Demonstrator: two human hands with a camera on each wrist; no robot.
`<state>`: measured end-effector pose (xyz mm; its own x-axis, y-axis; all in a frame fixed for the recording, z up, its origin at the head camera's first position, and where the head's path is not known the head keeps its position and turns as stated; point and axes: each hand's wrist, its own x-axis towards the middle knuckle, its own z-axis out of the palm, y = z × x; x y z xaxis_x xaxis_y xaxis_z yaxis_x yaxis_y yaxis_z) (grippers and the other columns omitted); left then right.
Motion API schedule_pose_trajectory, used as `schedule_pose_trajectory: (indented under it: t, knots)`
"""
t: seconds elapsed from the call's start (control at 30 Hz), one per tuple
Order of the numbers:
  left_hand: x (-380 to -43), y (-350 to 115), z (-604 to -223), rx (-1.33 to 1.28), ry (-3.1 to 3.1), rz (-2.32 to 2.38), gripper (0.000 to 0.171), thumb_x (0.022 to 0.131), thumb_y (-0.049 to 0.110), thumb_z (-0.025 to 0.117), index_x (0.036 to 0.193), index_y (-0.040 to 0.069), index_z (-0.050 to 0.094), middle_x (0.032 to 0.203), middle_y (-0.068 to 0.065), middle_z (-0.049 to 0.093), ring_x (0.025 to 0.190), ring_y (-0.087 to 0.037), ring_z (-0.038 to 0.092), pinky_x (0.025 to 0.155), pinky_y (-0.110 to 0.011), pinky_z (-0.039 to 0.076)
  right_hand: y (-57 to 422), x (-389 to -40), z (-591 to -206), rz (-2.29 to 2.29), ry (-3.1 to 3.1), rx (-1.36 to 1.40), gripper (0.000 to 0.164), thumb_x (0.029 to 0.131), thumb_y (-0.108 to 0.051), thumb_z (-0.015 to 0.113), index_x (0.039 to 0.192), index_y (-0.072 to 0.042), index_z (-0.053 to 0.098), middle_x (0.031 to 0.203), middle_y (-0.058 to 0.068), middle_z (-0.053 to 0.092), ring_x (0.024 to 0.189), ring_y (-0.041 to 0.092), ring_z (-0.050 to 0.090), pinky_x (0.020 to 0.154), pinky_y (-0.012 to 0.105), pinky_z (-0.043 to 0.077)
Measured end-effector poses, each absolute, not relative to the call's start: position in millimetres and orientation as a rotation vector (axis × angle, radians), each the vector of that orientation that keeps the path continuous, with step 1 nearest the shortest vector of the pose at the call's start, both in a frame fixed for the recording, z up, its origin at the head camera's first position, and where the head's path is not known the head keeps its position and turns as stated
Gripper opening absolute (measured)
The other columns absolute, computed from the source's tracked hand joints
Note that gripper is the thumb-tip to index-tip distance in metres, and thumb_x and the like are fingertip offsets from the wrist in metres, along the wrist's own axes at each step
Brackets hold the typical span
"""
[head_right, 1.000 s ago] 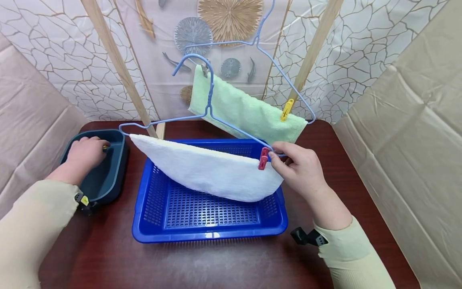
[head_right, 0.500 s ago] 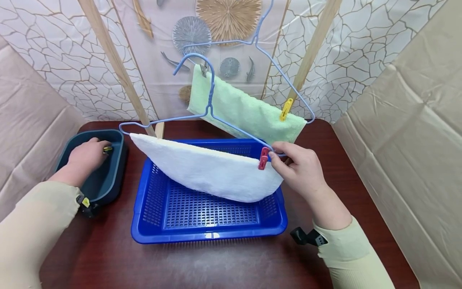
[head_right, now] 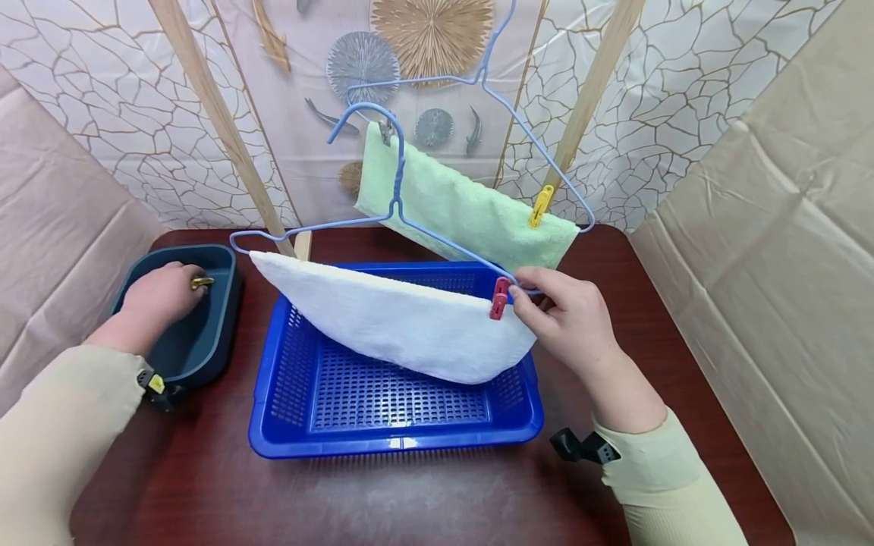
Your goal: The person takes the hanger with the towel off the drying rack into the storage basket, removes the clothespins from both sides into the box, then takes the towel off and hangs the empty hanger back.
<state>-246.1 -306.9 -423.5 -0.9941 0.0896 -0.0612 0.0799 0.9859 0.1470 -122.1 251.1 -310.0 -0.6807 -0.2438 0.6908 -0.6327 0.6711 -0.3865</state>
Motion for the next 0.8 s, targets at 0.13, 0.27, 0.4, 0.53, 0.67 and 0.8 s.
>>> schedule_pose_trajectory:
  t: [0.13, 0.27, 0.4, 0.53, 0.67, 0.8]
  knots:
    - [-244.0, -308.2, -419.7, 0.101, 3.068, 0.235, 0.037, 0.091, 0.022, 0.050, 0.120, -0.002, 0.053, 0.109, -0.026, 0.051, 0.093, -0.042, 0.050, 0.076, -0.059, 0.042, 250.5, -122.8, -311.7, 0.853, -2.247, 0.676, 0.020, 0.069, 0.005, 0.070, 0.087, -0.005, 0.069, 0.072, 0.003, 0.064, 0.060, -0.004, 0.048, 0.054, 0.011, 0.041]
    - [-240.4, -307.6, -414.2, 0.091, 3.081, 0.236, 0.037, 0.092, 0.022, 0.049, 0.121, -0.001, 0.053, 0.115, -0.027, 0.049, 0.097, -0.044, 0.049, 0.078, -0.060, 0.041, 249.9, -122.9, -311.9, 0.865, -2.231, 0.686, 0.021, 0.068, 0.005, 0.070, 0.086, -0.005, 0.070, 0.072, 0.004, 0.064, 0.061, -0.004, 0.048, 0.055, 0.011, 0.041]
    - [-235.5, -304.9, -408.7, 0.102, 3.091, 0.231, 0.038, 0.094, 0.023, 0.046, 0.124, 0.000, 0.052, 0.121, -0.027, 0.047, 0.101, -0.045, 0.048, 0.080, -0.061, 0.040, 249.5, -122.6, -310.9, 0.849, -2.241, 0.693, 0.020, 0.069, 0.005, 0.070, 0.087, -0.005, 0.069, 0.073, 0.003, 0.064, 0.061, -0.004, 0.048, 0.055, 0.011, 0.041]
    - [-228.8, -301.4, -403.3, 0.133, 3.102, 0.237, 0.040, 0.095, 0.025, 0.046, 0.126, 0.001, 0.051, 0.125, -0.027, 0.046, 0.106, -0.047, 0.046, 0.084, -0.062, 0.039, 249.6, -122.1, -308.8, 0.832, -2.264, 0.699, 0.020, 0.071, 0.004, 0.070, 0.088, -0.005, 0.069, 0.074, 0.003, 0.064, 0.061, -0.005, 0.048, 0.054, 0.010, 0.041]
    - [-218.7, -298.0, -396.2, 0.162, 3.127, 0.253, 0.040, 0.095, 0.028, 0.046, 0.126, 0.003, 0.052, 0.127, -0.027, 0.046, 0.108, -0.046, 0.046, 0.085, -0.062, 0.038, 249.0, -121.9, -308.1, 0.828, -2.268, 0.709, 0.019, 0.072, 0.004, 0.070, 0.089, -0.005, 0.069, 0.075, 0.003, 0.065, 0.061, -0.004, 0.048, 0.055, 0.010, 0.042]
    - [-206.0, -294.3, -389.8, 0.188, 3.146, 0.283, 0.046, 0.097, 0.038, 0.040, 0.127, 0.005, 0.052, 0.130, -0.025, 0.046, 0.111, -0.046, 0.045, 0.087, -0.063, 0.037, 247.3, -121.5, -307.9, 0.842, -2.253, 0.702, 0.020, 0.071, 0.004, 0.071, 0.088, -0.006, 0.069, 0.074, 0.002, 0.065, 0.061, -0.004, 0.048, 0.055, 0.011, 0.042]
